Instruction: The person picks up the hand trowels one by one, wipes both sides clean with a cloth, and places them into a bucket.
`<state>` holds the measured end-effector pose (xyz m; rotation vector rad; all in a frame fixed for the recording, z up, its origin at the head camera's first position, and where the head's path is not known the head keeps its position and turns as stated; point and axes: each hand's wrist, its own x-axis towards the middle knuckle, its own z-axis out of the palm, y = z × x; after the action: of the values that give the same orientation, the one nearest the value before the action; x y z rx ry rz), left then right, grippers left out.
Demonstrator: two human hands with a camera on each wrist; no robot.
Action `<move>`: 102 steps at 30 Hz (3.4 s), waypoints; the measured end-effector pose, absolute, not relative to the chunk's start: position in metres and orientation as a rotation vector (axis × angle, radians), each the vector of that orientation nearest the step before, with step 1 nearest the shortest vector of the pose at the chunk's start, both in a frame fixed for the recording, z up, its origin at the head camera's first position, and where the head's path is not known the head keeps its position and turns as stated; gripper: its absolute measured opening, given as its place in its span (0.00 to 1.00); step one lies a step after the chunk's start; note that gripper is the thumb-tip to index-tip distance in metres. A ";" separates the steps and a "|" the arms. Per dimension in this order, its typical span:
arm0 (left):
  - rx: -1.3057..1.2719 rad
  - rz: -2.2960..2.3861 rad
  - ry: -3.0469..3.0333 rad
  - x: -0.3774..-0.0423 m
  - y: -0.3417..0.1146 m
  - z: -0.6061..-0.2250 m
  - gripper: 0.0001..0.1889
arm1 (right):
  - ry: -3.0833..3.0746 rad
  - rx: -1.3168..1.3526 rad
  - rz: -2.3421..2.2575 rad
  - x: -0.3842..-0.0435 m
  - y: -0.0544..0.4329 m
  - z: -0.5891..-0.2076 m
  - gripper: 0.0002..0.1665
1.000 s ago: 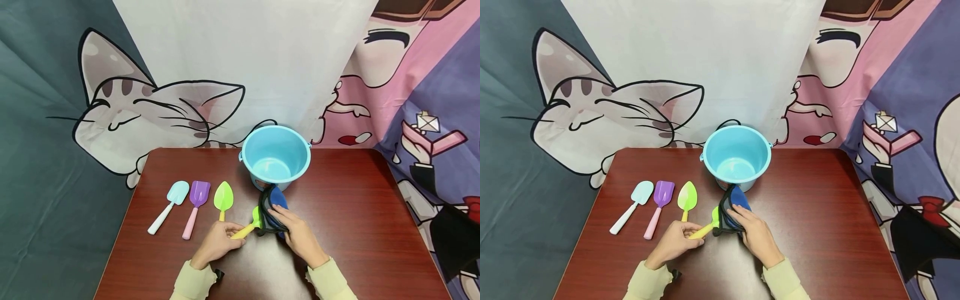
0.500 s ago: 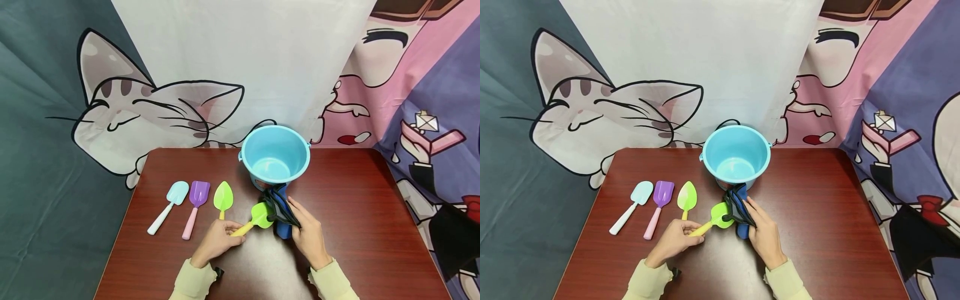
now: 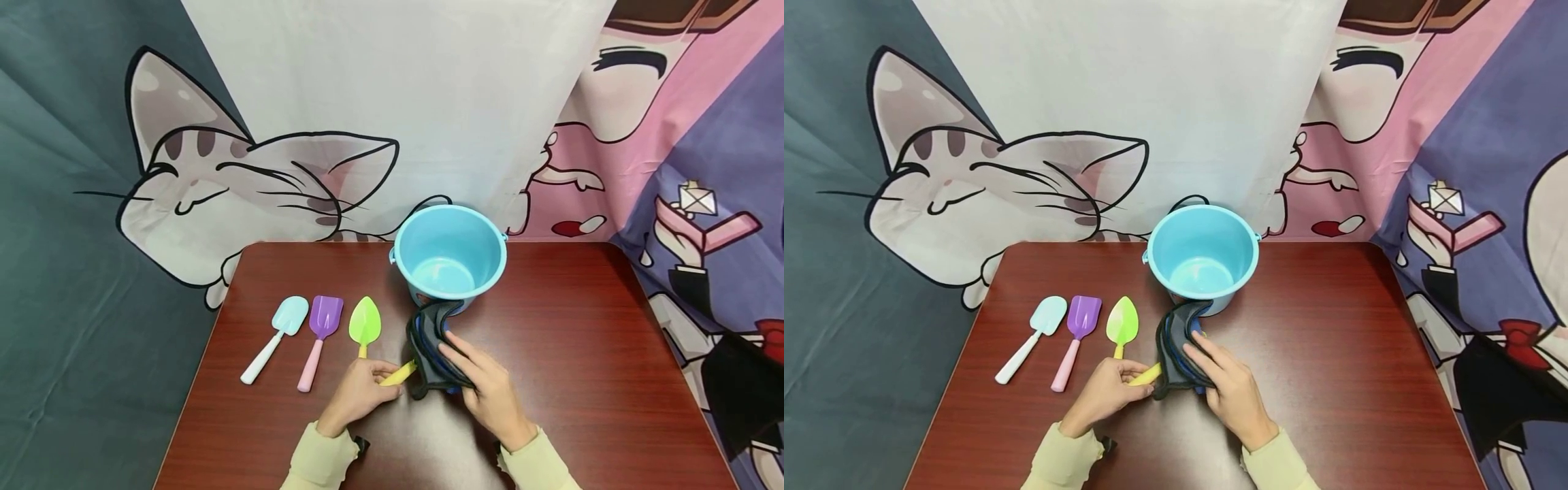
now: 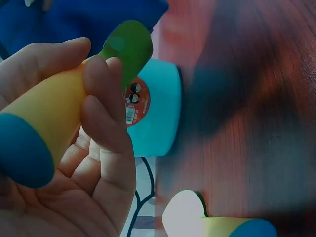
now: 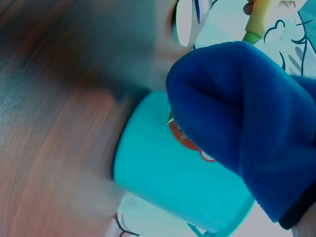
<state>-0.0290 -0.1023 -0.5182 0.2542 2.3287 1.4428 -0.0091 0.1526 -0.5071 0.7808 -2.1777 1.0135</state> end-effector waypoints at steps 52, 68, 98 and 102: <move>0.324 1.625 2.147 -0.025 -0.114 -0.516 0.17 | -2.646 0.459 0.898 -0.008 0.179 -0.518 0.45; 0.337 1.751 2.361 -0.041 -0.155 -0.492 0.11 | -2.575 0.300 0.853 -0.008 0.203 -0.521 0.38; 0.716 1.132 3.192 -0.133 -0.099 -0.402 0.12 | -2.555 0.278 0.849 -0.012 0.206 -0.524 0.32; 0.750 1.045 3.209 -0.141 -0.085 -0.402 0.11 | -2.555 0.272 0.857 -0.012 0.205 -0.524 0.33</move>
<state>-0.1409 -0.0851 -0.4022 0.7497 3.2091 1.0453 -0.0118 0.2052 -0.5244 0.2718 -2.5545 0.8568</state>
